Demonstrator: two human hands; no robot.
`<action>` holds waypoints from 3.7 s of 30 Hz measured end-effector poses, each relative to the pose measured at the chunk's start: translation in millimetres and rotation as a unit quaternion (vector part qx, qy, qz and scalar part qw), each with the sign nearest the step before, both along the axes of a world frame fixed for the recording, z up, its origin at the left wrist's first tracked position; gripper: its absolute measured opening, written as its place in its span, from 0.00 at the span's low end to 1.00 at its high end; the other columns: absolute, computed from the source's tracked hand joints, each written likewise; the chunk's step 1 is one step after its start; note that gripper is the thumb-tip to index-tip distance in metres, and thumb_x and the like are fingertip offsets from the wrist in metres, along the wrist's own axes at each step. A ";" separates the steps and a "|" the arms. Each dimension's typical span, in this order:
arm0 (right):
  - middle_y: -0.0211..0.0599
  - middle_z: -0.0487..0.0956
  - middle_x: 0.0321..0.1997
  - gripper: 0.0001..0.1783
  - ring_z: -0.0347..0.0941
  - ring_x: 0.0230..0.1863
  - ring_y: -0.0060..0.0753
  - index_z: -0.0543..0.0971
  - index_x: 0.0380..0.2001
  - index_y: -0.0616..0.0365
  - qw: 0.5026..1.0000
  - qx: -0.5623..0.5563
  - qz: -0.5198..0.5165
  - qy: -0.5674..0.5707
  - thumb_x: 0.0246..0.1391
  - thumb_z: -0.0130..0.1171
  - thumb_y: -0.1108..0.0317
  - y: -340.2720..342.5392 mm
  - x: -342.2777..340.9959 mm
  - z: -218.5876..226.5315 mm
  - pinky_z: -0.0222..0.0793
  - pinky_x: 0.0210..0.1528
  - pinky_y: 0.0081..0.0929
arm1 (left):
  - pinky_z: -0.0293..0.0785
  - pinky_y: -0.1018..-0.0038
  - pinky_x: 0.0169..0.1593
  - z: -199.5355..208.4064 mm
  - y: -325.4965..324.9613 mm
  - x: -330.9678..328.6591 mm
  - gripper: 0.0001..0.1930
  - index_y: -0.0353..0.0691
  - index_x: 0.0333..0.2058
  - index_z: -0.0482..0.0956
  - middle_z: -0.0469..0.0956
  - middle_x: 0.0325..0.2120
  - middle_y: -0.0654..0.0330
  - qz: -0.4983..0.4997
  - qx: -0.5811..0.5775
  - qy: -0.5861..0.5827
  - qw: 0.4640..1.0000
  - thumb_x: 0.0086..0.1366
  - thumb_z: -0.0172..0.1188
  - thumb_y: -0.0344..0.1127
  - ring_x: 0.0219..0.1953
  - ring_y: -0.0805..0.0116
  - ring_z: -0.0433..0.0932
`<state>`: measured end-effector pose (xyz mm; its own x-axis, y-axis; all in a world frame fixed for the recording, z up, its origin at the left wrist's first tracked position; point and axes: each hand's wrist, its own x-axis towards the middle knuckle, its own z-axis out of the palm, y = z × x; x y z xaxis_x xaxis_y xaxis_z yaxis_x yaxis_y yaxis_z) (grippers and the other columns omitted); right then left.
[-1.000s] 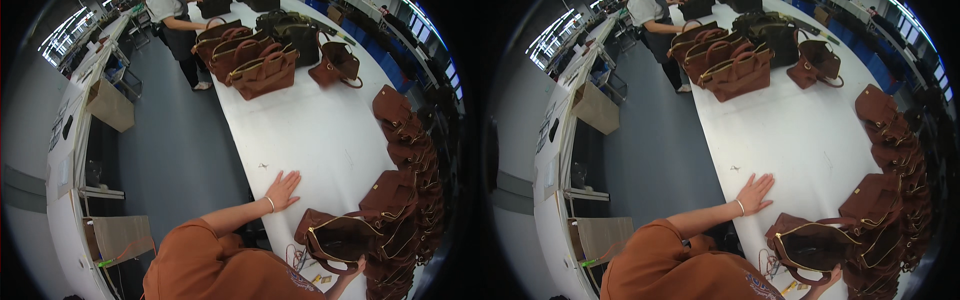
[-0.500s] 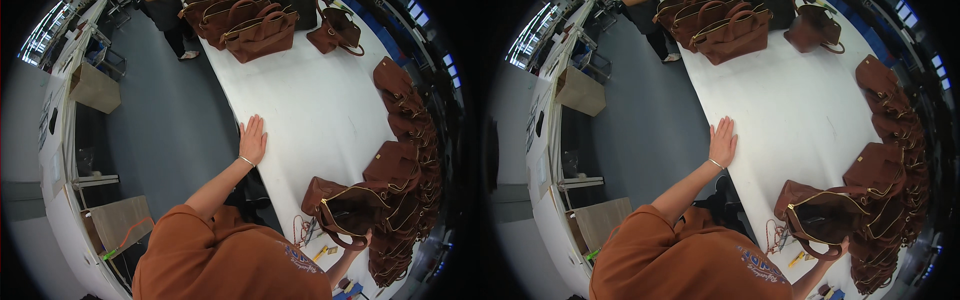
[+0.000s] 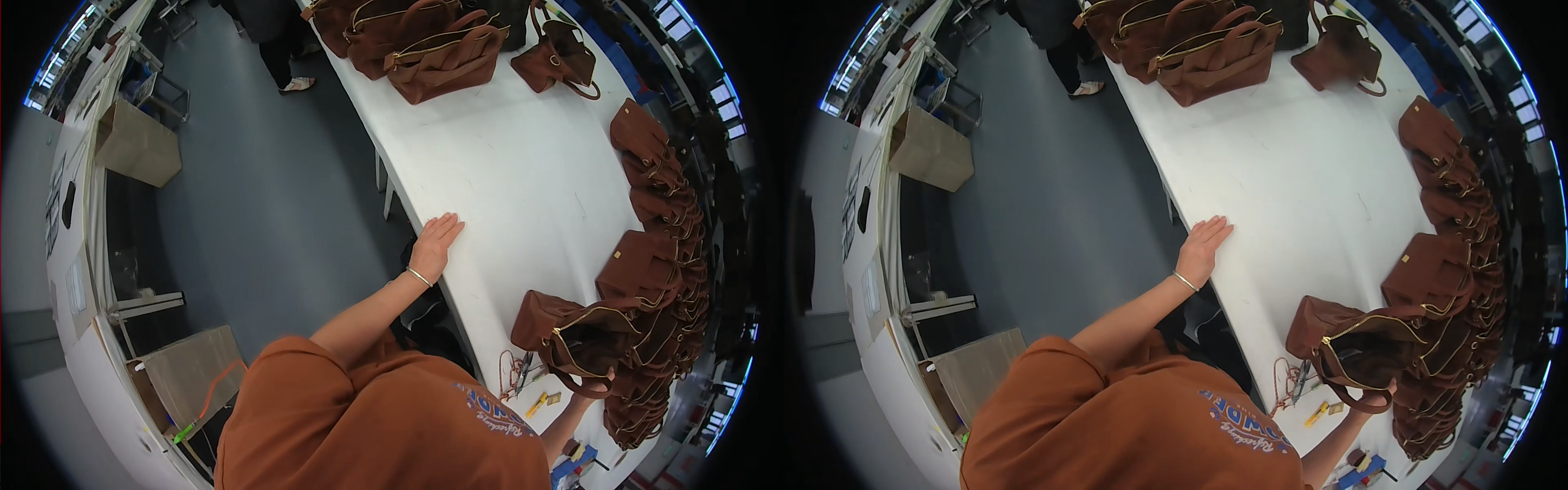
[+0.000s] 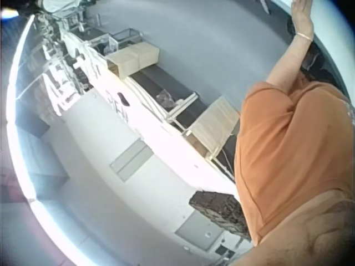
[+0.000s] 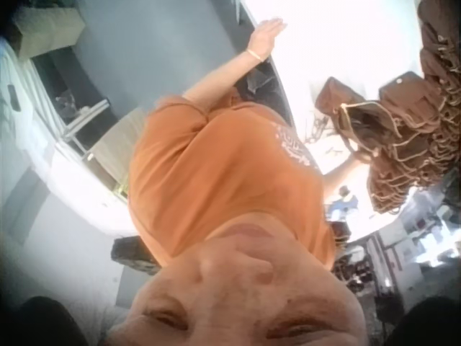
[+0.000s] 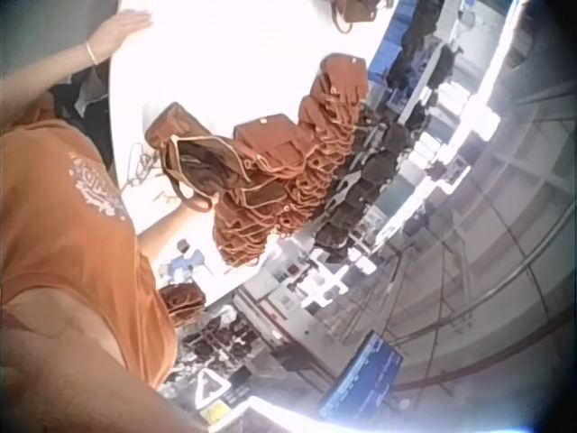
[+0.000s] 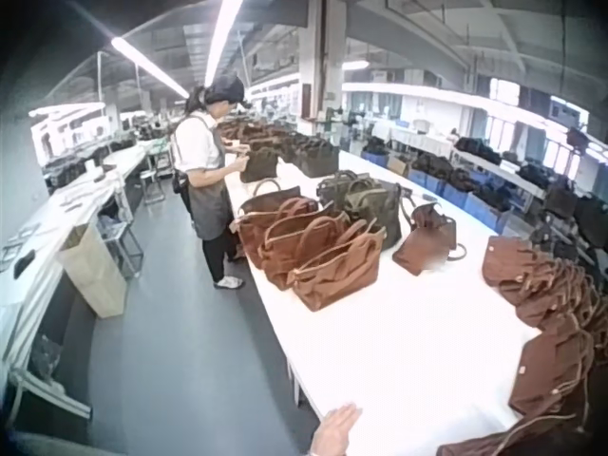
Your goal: The person trims threads and marks handles on brown handbags using scissors and a marker. They inspect the zippers and interior of each bag, handling them one at a time on a factory table.
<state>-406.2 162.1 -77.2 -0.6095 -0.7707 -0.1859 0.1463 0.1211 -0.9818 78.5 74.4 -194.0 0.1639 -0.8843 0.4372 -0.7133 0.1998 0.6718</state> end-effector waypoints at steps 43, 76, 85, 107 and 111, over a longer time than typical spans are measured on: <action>0.31 0.78 0.40 0.24 0.73 0.37 0.23 0.75 0.47 0.60 0.996 0.003 -0.072 0.051 0.63 0.45 0.51 6.6 44.1 20.3 0.67 0.37 0.19 | 0.70 0.66 0.55 2.9 -34.5 33.4 0.31 0.36 0.67 0.54 0.68 0.58 0.51 0.184 0.138 0.430 0.873 0.70 0.48 0.42 0.55 0.62 0.71; 0.27 0.66 0.15 0.19 0.59 0.20 0.17 0.70 0.24 0.64 0.997 -0.043 0.066 0.023 0.66 0.48 0.62 9.1 19.6 36.1 0.58 0.23 0.25 | 0.68 0.82 0.34 216.7 -72.3 -259.7 0.19 0.31 0.44 0.81 0.76 0.24 0.65 -0.315 0.285 0.091 0.900 0.71 0.56 0.45 0.28 0.80 0.70; 0.33 0.63 0.11 0.20 0.56 0.15 0.21 0.67 0.19 0.63 0.992 -0.052 0.111 0.031 0.64 0.51 0.63 -3.7 63.4 47.9 0.53 0.18 0.29 | 0.72 0.82 0.33 215.4 -121.4 -222.7 0.22 0.31 0.50 0.78 0.82 0.25 0.60 -0.293 0.345 0.142 0.880 0.73 0.51 0.46 0.27 0.79 0.77; 0.43 0.68 0.11 0.18 0.66 0.13 0.40 0.72 0.24 0.65 0.969 -0.103 0.196 0.107 0.62 0.55 0.61 26.4 96.1 49.0 0.61 0.19 0.34 | 0.72 0.68 0.42 228.6 -120.1 -282.4 0.15 0.38 0.40 0.84 0.75 0.43 0.52 -0.275 0.202 -0.362 0.868 0.53 0.72 0.34 0.39 0.57 0.76; 0.46 0.70 0.12 0.22 0.70 0.16 0.47 0.73 0.25 0.67 0.949 -0.079 0.279 0.122 0.61 0.57 0.56 48.5 96.3 47.3 0.64 0.21 0.38 | 0.75 0.73 0.46 210.3 -123.3 -283.2 0.33 0.34 0.61 0.66 0.71 0.55 0.42 -0.424 0.417 -0.117 0.795 0.60 0.67 0.37 0.41 0.60 0.82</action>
<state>-309.9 210.6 -30.0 -0.1079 -0.9927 0.0537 -0.1315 -0.0393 -0.9905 -204.6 -48.9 16.3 -0.6458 -0.6314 -0.4293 -0.6845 0.2297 0.6919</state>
